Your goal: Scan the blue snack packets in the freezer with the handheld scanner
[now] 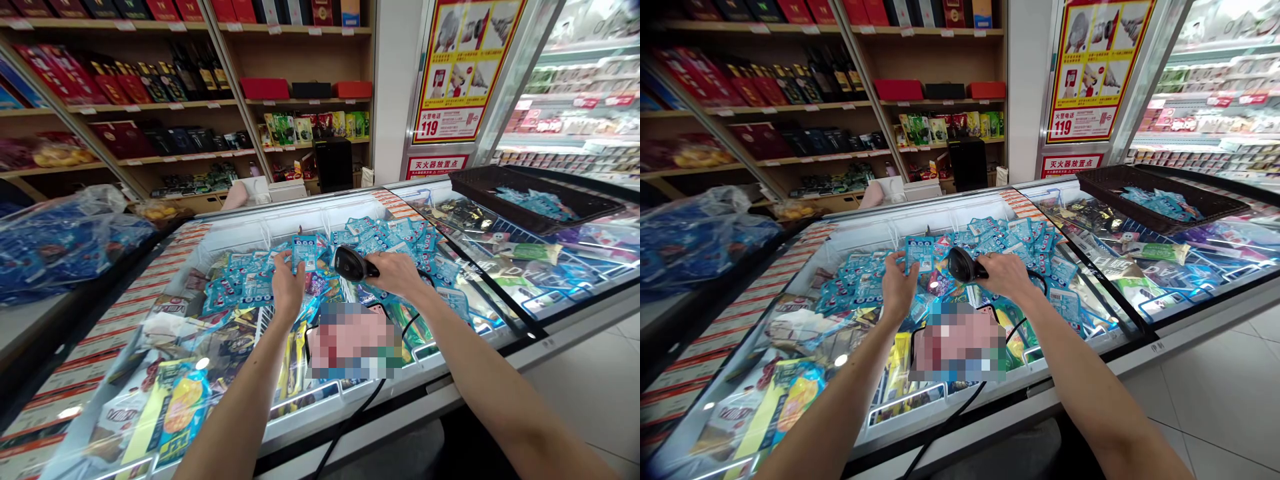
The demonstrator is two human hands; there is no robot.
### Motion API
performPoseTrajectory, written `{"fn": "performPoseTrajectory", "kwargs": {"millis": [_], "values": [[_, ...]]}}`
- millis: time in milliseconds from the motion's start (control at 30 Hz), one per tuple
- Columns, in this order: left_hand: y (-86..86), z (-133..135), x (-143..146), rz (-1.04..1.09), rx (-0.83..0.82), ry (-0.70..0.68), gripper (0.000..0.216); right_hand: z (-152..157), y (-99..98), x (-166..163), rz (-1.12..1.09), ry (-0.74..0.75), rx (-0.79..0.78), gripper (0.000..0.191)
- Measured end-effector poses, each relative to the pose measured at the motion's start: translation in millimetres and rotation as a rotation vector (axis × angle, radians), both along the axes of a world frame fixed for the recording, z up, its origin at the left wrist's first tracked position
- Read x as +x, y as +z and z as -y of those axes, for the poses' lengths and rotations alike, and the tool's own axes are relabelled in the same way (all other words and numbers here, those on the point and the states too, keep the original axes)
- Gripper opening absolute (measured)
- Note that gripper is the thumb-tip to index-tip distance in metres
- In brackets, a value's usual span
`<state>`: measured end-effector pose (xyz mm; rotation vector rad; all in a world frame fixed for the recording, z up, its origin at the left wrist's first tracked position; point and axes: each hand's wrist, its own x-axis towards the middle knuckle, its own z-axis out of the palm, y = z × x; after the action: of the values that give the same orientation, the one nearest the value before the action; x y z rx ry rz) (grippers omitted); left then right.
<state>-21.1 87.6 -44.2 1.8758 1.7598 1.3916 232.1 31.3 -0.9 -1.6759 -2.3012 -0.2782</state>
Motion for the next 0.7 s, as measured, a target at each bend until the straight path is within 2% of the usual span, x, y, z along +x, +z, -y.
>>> {"fn": "performPoseTrajectory", "kwargs": {"millis": [267, 333, 433, 500, 567, 700], "values": [[7.1, 6.3, -10.9, -0.425, 0.171, 0.283, 0.043, -2.0, 1.9, 3.5, -0.014, -0.091, -0.008, 0.034], [9.4, 10.6, -7.2, -0.531, 0.183, 0.229, 0.04, -2.4, 2.2, 4.5, -0.015, -0.105, -0.002, 0.033], [10.5, 13.8, 0.1, -0.691, 0.18, -0.08, 0.03, -3.1, 2.0, 5.6, -0.019, -0.119, 0.012, 0.032], [9.3, 13.1, 2.8, -0.748, 0.169, -0.211, 0.027, -3.5, 1.8, 5.8, -0.02, -0.124, 0.01, 0.031], [7.3, 11.3, 2.8, -0.752, 0.165, -0.19, 0.03, -3.6, 1.8, 5.7, -0.02, -0.132, 0.005, 0.031], [3.6, 8.8, -1.8, -0.711, 0.159, -0.014, 0.036, -3.5, 2.6, 5.9, -0.024, -0.156, 0.004, 0.031]]}}
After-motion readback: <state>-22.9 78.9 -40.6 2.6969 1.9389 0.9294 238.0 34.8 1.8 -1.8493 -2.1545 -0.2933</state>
